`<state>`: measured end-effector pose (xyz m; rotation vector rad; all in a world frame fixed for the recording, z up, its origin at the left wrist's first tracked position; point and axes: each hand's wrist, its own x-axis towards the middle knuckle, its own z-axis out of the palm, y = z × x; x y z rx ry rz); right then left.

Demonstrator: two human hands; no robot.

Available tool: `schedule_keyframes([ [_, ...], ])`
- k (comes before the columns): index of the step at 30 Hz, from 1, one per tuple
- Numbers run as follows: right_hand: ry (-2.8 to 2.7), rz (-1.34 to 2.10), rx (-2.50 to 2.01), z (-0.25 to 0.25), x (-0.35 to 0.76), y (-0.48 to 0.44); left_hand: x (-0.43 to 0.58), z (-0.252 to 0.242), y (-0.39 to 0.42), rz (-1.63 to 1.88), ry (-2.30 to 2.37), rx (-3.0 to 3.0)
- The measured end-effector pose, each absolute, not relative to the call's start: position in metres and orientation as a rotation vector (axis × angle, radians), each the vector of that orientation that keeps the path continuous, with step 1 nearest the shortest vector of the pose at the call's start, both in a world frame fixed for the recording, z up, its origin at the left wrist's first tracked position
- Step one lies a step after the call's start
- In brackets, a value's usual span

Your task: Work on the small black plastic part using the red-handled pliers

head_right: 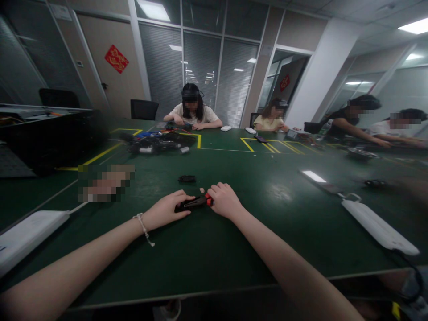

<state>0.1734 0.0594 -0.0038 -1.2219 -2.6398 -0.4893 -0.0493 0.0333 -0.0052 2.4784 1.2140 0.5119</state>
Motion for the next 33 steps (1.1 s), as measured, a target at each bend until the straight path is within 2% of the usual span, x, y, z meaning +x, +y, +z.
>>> schedule_keyframes([
  [33,-2.629,-0.502,-1.194,-0.0032,0.1738,0.0579,-0.0491,-0.0046,0.0323,0.529,1.221,2.473],
])
